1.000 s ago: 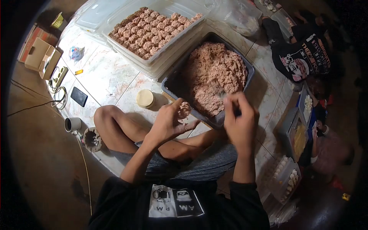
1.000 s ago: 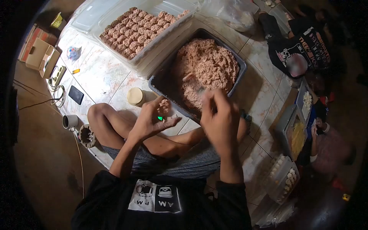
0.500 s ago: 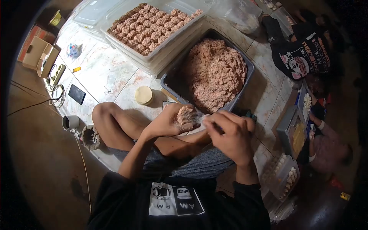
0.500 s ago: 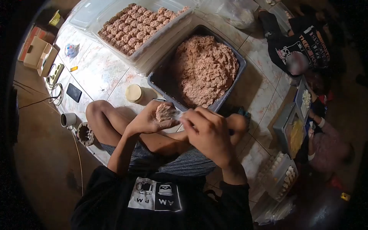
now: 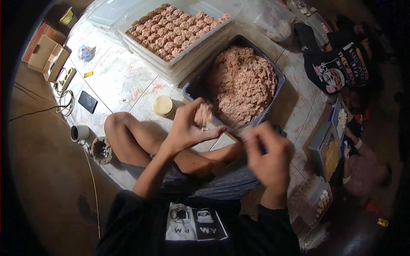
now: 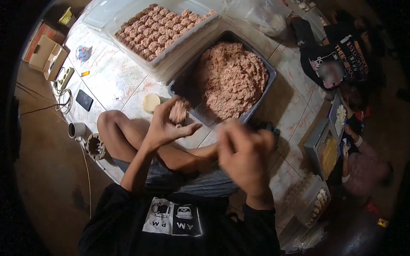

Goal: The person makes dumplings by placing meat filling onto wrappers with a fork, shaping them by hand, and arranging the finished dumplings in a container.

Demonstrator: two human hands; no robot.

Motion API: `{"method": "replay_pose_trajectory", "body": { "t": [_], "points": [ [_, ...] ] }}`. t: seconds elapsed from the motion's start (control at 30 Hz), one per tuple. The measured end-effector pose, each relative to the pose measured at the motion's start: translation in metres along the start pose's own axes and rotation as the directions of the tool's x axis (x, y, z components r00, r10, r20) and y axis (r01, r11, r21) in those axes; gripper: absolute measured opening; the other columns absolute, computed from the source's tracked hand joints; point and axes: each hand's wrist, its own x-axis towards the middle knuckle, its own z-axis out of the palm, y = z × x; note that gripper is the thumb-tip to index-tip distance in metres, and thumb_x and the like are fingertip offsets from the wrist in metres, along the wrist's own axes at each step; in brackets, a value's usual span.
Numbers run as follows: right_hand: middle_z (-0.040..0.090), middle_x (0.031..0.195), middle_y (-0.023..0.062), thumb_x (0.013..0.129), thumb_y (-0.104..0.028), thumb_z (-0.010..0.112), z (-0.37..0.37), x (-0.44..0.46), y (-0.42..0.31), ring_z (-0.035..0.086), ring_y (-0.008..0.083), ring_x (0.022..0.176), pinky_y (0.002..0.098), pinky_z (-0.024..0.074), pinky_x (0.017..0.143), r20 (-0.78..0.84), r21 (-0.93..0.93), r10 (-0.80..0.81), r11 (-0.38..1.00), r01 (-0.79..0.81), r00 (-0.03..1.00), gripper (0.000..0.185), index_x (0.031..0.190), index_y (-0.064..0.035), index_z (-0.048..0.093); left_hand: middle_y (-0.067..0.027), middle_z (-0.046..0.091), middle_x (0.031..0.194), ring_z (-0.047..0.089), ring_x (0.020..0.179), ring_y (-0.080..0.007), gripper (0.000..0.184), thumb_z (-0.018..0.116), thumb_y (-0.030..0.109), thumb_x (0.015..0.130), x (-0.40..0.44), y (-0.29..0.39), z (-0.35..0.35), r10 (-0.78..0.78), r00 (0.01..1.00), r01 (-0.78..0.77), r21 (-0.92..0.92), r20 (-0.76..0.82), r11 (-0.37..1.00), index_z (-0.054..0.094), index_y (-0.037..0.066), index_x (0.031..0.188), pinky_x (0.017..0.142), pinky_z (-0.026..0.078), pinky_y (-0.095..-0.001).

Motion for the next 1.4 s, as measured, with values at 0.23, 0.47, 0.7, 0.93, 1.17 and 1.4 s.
{"method": "replay_pose_trajectory", "body": {
  "t": [0.23,0.47,0.7,0.93,1.17,1.4],
  "points": [
    [0.074,0.084,0.0168,0.103,-0.012,0.067,0.018,-0.002,-0.013,0.075,0.0378,0.074,0.046,0.0547,0.066,0.049,0.035,-0.028,0.999,0.027,0.998,0.009,0.1,-0.0036,0.064,-0.01,0.071,0.09,0.067,0.083,-0.0114,0.039,0.091,0.003,0.076,-0.001,0.022,0.002,0.159,0.987,-0.158,0.021,-0.023,0.987,0.064,0.003,0.104,0.074,0.055,-0.0298],
    [0.076,0.093,0.0181,0.101,-0.009,0.065,0.052,0.016,0.055,0.076,0.0383,0.087,0.0473,0.0566,0.078,0.025,-0.117,0.291,0.951,-0.287,0.956,0.008,0.103,-0.0015,0.066,0.0052,0.06,0.069,0.054,0.066,-0.0004,0.031,0.093,0.016,0.09,-0.003,-0.02,-0.067,-0.146,0.942,0.142,-0.034,-0.303,0.989,0.068,-0.001,0.083,0.056,0.043,-0.0219],
    [0.068,0.123,0.0205,0.094,-0.007,0.072,0.131,0.018,0.068,0.072,0.0421,0.102,0.0474,0.0577,0.086,-0.095,-0.046,-0.031,0.999,0.027,0.995,0.023,0.116,-0.0012,0.074,0.0079,0.055,0.066,0.046,0.058,-0.0012,0.037,0.095,0.015,0.087,-0.05,0.014,-0.104,-0.003,0.837,0.054,0.077,-0.547,0.996,0.062,0.002,0.08,0.052,0.04,-0.022],
    [0.061,0.117,0.0258,0.094,-0.012,0.073,0.263,0.006,0.045,0.071,0.0461,0.098,0.0533,0.0602,0.083,0.267,-0.071,-0.03,0.996,0.051,0.963,0.037,0.13,-0.008,0.062,-0.0001,0.063,0.081,0.057,0.076,-0.0094,0.027,0.092,0.008,0.085,-0.038,-0.024,-0.065,-0.082,0.899,0.05,-0.085,-0.431,0.995,0.067,-0.001,0.093,0.071,0.048,-0.0257],
    [0.061,0.106,0.022,0.098,-0.007,0.061,0.281,0.001,0.078,0.071,0.0452,0.091,0.0525,0.0606,0.076,0.234,-0.034,-0.124,0.99,0.136,0.964,0.012,0.108,-0.0077,0.066,0.0055,0.057,0.07,0.051,0.065,-0.0001,0.04,0.084,-0.002,0.09,-0.041,-0.037,-0.073,0.072,0.873,-0.095,-0.023,-0.482,0.995,0.049,0.008,0.073,0.056,0.04,-0.0195],
    [0.065,0.124,0.0214,0.086,-0.007,0.079,0.168,-0.014,0.029,0.069,0.0435,0.109,0.0492,0.0574,0.093,0.45,-0.005,0.093,0.995,-0.102,0.888,0.036,0.121,-0.0009,0.074,-0.0202,0.066,0.1,0.068,0.094,-0.0353,0.038,0.082,0.01,0.081,-0.022,-0.126,-0.027,-0.034,0.99,0.046,0.083,-0.14,0.996,0.067,0.001,0.115,0.084,0.054,-0.0438]
  ]
}}
